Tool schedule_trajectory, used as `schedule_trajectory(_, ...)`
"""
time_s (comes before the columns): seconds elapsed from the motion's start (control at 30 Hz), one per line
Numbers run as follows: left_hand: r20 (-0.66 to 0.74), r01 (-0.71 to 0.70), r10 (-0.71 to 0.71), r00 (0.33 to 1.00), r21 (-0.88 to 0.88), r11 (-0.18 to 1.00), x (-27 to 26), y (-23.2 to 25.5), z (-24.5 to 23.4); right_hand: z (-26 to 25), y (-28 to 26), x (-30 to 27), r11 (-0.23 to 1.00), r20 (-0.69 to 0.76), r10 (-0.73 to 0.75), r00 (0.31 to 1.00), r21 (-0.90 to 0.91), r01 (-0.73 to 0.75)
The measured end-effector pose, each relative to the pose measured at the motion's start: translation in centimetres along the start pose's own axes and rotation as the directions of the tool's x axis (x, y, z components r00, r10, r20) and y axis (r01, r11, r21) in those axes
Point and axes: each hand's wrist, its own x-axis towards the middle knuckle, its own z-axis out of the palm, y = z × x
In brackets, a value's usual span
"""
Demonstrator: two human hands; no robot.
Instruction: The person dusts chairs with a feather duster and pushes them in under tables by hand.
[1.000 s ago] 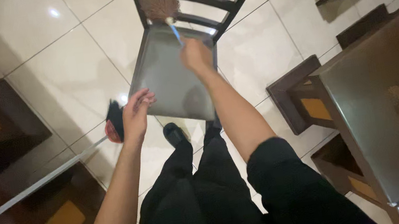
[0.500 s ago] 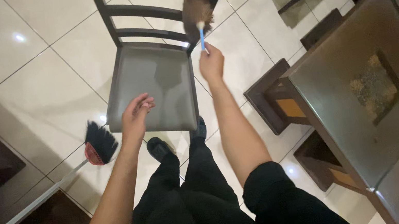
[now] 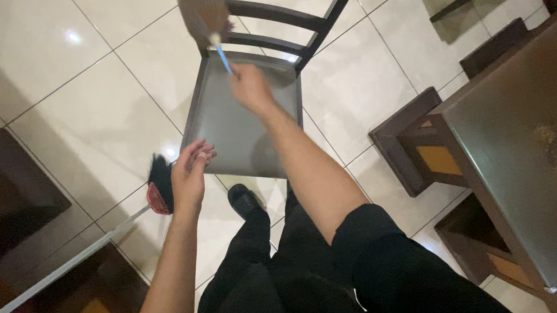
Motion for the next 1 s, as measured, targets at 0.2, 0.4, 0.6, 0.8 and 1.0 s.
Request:
schedule_trajectory(0.2, 0.057, -0.011, 0.01, 0.998, 0.016, 1.0, 0.9, 0.6, 1.6, -6.6, 7.9, -1.0, 0.996, -0.089, 0.092, 0.992, -0.013, -0.093)
schedule_trajectory(0.4, 0.101, -0.01, 0.008, 0.995, 0.018, 1.0, 1.8, 1.2, 2.3, -13.2, 11.7, -4.8, 0.896, -0.279, 0.443, 0.852, 0.128, -0.424)
schedule_trajectory(0.6, 0.077, 0.003, -0.005, 0.997, 0.031, 1.0, 1.7, 0.1, 1.7, -10.9, 8.4, -3.9, 0.889, -0.355, 0.376, 0.856, 0.399, -0.225)
schedule_trajectory(0.8, 0.085, 0.005, -0.005, 0.996, 0.002, 1.0, 1.4, -2.9, 1.4, -2.1, 4.7, -1.5, 0.977, -0.501, -0.055, 0.863, 0.153, 0.151)
schedule_trajectory(1.0, 0.03, 0.044, -0.044, 0.999, -0.015, 0.999, 0.7, -5.2, 1.4, 1.6, -2.1, -2.7, 0.973, 0.003, 0.211, 0.978, 0.094, -0.21)
